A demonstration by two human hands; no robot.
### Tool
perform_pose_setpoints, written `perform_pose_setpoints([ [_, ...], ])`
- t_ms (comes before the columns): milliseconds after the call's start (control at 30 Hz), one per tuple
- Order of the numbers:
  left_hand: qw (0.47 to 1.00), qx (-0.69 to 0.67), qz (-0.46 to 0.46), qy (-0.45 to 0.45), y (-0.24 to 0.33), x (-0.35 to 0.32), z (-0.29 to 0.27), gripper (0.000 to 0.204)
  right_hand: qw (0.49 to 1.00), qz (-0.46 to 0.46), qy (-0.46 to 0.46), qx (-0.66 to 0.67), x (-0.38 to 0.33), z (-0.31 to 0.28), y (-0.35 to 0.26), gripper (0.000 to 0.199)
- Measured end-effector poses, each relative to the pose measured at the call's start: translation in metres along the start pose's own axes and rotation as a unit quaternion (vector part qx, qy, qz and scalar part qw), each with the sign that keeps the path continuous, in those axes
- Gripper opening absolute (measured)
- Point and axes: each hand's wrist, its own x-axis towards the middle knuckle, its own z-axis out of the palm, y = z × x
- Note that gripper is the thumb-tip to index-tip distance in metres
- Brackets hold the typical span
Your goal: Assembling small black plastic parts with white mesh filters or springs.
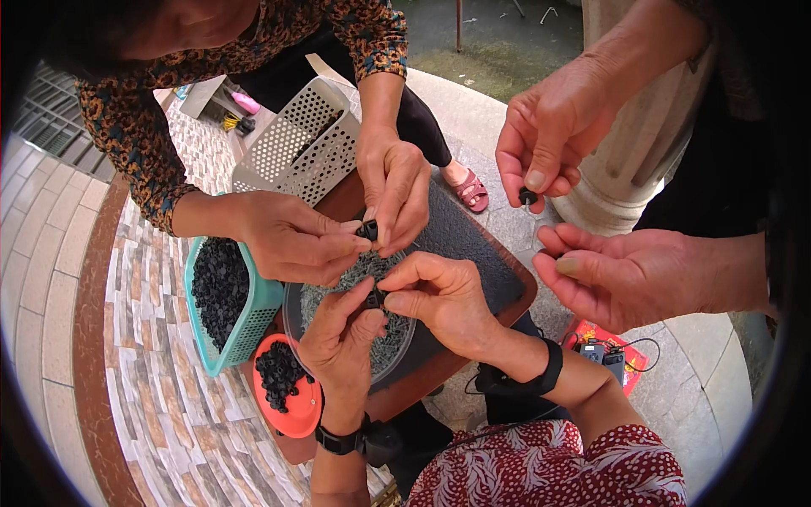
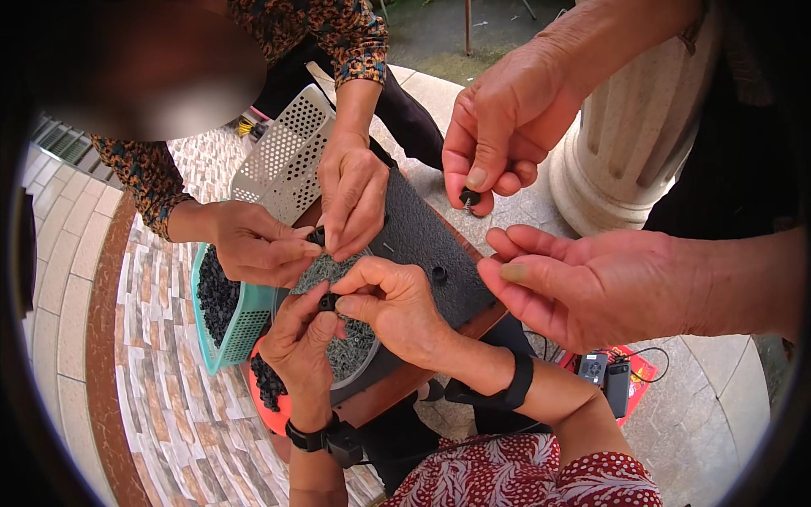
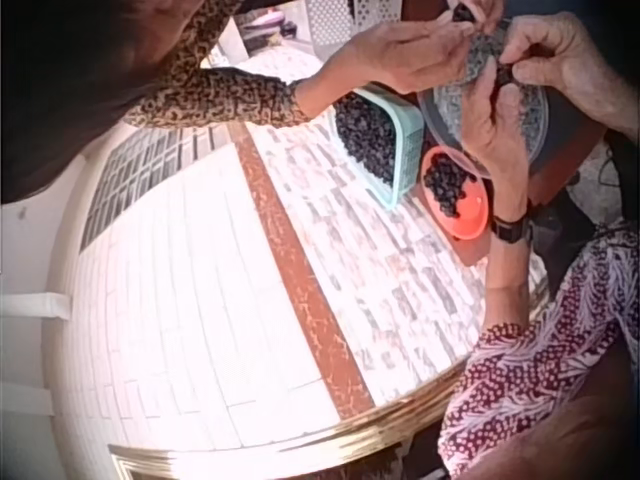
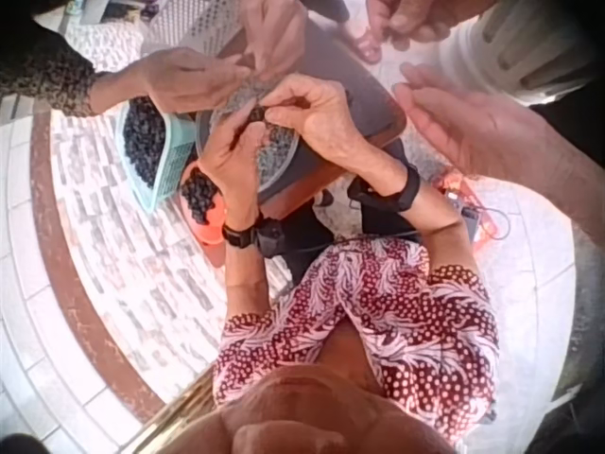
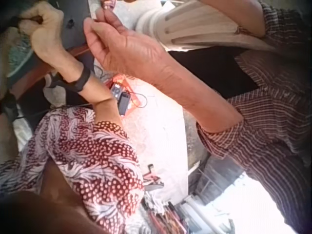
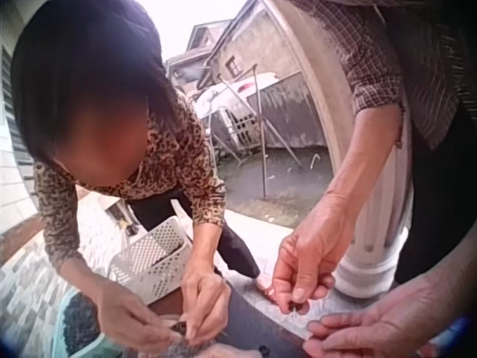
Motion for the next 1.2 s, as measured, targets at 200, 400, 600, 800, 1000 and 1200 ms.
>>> perform_pose_setpoints([
  [200,0.997,0.069,0.04,-0.003,0.003,0.003,-0.001,0.028,0.999,-0.012,-0.002,-0.04,0.0,0.0,0.004,0.01],
  [400,0.998,0.062,0.026,-0.006,0.0,0.004,-0.001,0.028,1.0,0.006,0.001,-0.029,0.004,-0.001,0.003,0.009],
  [600,0.998,0.051,0.023,0.012,-0.003,0.007,-0.001,0.029,0.998,0.051,-0.004,0.023,0.009,0.001,0.005,0.011],
  [800,0.984,0.145,0.101,0.013,-0.004,0.005,-0.004,0.029,1.0,0.024,-0.005,-0.009,0.008,0.003,0.004,0.01],
  [1000,0.994,0.097,0.052,0.016,0.006,0.002,-0.002,0.026,0.999,0.032,-0.009,0.032,0.006,0.004,0.0,0.01],
  [1200,0.996,0.069,0.061,0.01,0.003,0.002,-0.006,0.026,0.999,0.022,-0.009,0.024,0.005,0.007,0.0,0.01],
])
